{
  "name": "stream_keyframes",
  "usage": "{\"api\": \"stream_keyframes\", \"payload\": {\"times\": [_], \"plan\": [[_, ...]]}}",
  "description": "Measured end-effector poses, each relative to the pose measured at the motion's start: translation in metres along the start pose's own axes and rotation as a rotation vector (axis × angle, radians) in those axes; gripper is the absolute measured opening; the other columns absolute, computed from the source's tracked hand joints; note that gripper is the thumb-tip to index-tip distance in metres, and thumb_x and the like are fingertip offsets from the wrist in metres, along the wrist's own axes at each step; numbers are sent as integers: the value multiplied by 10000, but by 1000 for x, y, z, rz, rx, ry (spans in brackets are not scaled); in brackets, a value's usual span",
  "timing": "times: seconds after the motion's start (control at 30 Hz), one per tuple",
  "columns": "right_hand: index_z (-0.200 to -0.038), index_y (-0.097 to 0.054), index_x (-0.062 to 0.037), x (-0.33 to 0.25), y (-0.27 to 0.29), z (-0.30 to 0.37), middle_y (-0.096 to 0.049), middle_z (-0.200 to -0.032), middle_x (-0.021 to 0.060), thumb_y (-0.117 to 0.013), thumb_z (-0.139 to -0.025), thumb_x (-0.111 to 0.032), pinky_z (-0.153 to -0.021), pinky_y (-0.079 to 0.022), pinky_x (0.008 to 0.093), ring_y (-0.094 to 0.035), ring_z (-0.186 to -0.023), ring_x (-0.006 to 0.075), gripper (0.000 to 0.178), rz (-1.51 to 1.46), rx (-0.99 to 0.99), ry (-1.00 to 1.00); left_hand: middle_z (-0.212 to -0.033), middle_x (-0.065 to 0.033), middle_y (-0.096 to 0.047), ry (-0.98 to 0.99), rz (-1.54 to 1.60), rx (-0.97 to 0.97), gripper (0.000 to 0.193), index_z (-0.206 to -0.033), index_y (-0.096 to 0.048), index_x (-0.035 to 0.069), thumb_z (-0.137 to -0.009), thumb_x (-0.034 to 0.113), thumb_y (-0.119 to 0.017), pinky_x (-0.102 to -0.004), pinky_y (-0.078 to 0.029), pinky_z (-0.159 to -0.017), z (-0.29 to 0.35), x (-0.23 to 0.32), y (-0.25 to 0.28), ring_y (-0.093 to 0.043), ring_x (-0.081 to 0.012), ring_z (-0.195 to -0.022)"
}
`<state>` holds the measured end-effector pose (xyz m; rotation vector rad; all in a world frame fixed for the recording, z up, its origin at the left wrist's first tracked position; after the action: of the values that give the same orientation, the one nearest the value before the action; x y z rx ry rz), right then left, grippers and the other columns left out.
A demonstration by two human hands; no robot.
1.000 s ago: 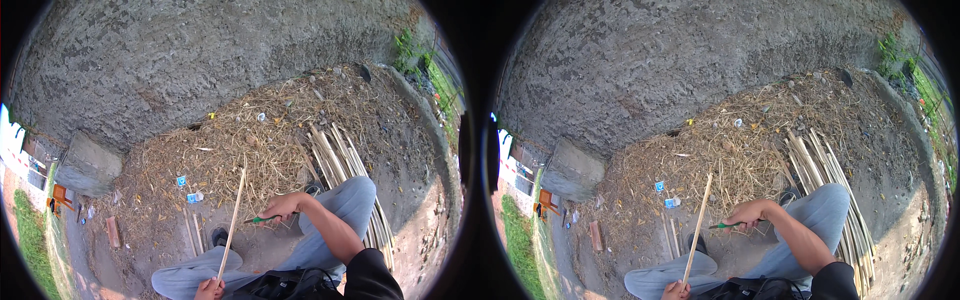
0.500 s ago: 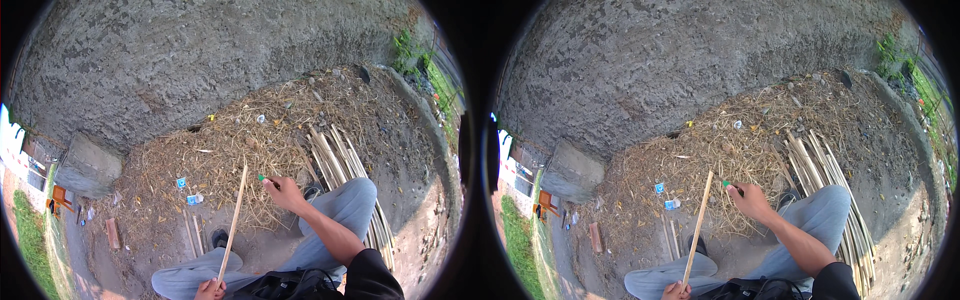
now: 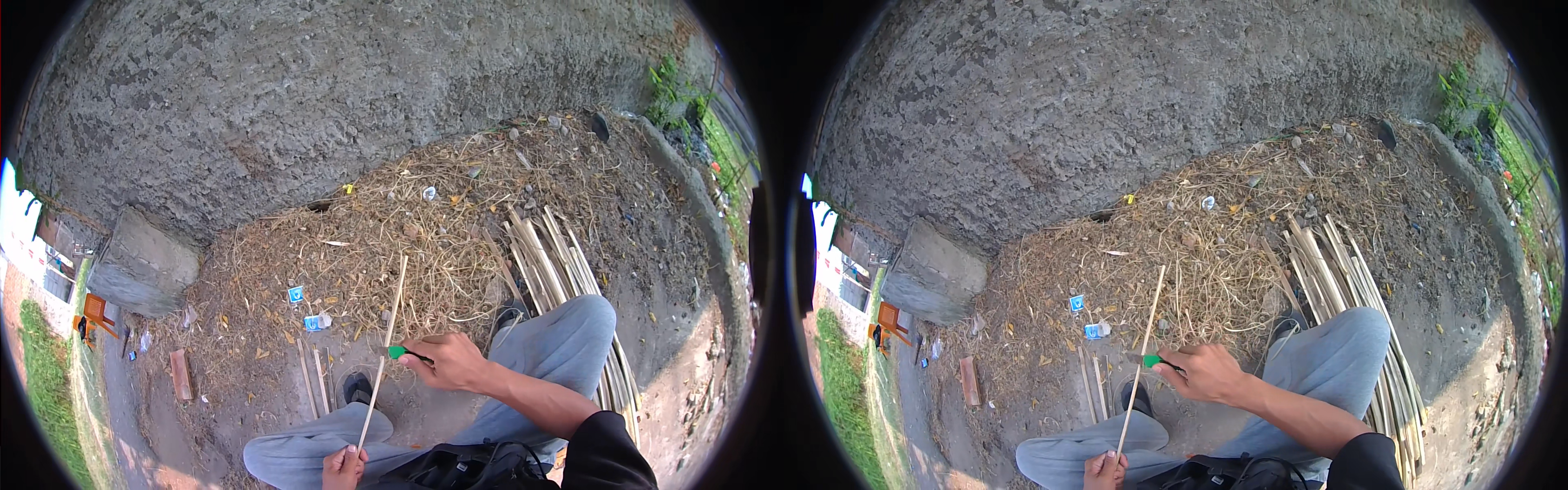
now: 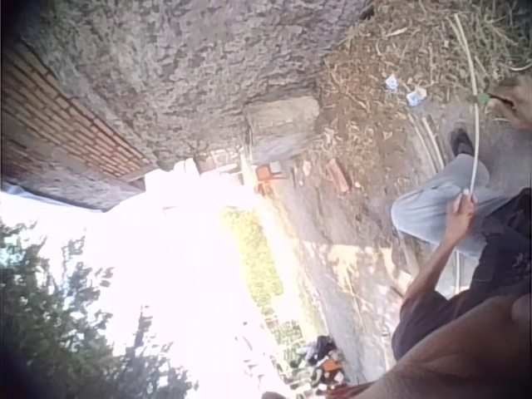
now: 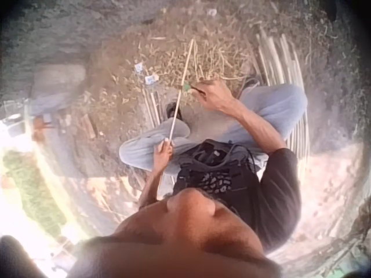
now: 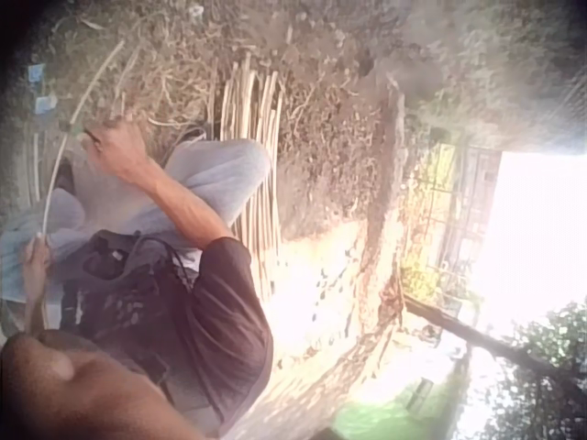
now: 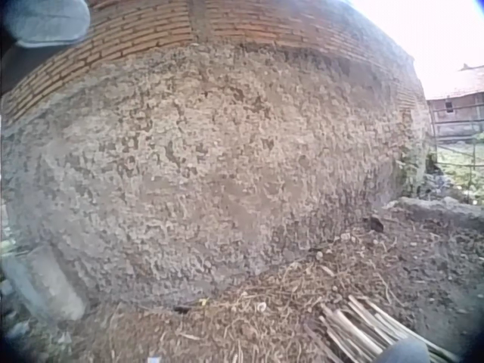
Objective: The person picks up a thin bamboo strip and uses a small green-handled knife to shave along its length while holding it between their fingers.
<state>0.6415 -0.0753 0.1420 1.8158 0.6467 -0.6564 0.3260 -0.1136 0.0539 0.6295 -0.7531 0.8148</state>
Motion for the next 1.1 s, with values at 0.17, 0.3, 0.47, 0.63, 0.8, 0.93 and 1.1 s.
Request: {"api": "stream_keyframes", "payload": {"times": [0.17, 0.3, 0.47, 0.63, 0.8, 0.93, 1.1], "plan": [[-1053, -712, -85, -8, -17, 12, -626, -619, 65, -672, -901, -312, -400, -451, 373, -586, -436, 239, 276, 23, -44, 104, -566, 86, -374, -184, -176, 121, 360, -850, -587, 97, -1041, 375, -461, -212, -295, -428, -3, 45, -10, -362, -38, -458], [-1048, -712, -84, -21, -20, 17, -631, -636, 67, -672, -902, -311, -403, -453, 381, -585, -440, 240, 273, -19, -21, 166, -583, 44, -423, -177, -30, 91, 336, -856, -570, 44, -1035, 318, -492, -208, -308, -406, -24, 56, -20, -388, -35, -460], [-1059, -697, -87, -5, -8, 10, -689, -743, 130, -660, -904, -318, -462, -507, 406, -640, -518, 316, 281, -69, 45, 49, -595, 15, -472, -86, 162, -31, 333, -867, -568, -4, -1033, 279, -511, -210, -334, -418, -51, 90, -45, -419, -33, -475], [-1044, -701, -95, 3, 6, 4, -682, -723, 118, -675, -897, -299, -449, -494, 411, -628, -506, 313, 252, -101, 154, 77, -595, 23, -447, -74, 185, -126, 345, -872, -557, 22, -1042, 312, -483, -207, -297, -409, -71, 104, -65, -389, -34, -460], [-1026, -705, -121, 4, 5, 3, -649, -661, 80, -693, -880, -340, -406, -466, 394, -598, -459, 284, 264, 22, 130, 97, -585, 42, -372, 53, 346, -187, 335, -864, -514, 43, -1050, 316, -459, -213, -228, -386, -67, 96, -74, -309, -26, -440], [-1013, -706, -127, -2, 1, 2, -642, -647, 73, -685, -883, -360, -391, -456, 387, -597, -453, 273, 268, 157, 120, 108, -582, 46, -332, 79, 361, -210, 339, -852, -486, 52, -1054, 321, -447, -215, -187, -379, -61, 93, -72, -277, -26, -429], [-1018, -708, -144, 20, 4, -3, -631, -624, 73, -660, -897, -379, -393, -452, 396, -601, -457, 282, 269, 101, 264, 11, -573, 39, -330, 152, 382, -270, 334, -866, -492, 47, -1061, 308, -418, -220, -188, -377, -48, 85, -74, -269, -35, -429]]}}
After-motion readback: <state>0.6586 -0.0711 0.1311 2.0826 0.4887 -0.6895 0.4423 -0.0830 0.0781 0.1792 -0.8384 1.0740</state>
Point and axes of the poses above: each hand's wrist, its own z-axis away from the middle knuckle, its own y-axis out of the back of the hand, x = y × z, the point moved 9 cm from there along -z, towards the middle knuckle
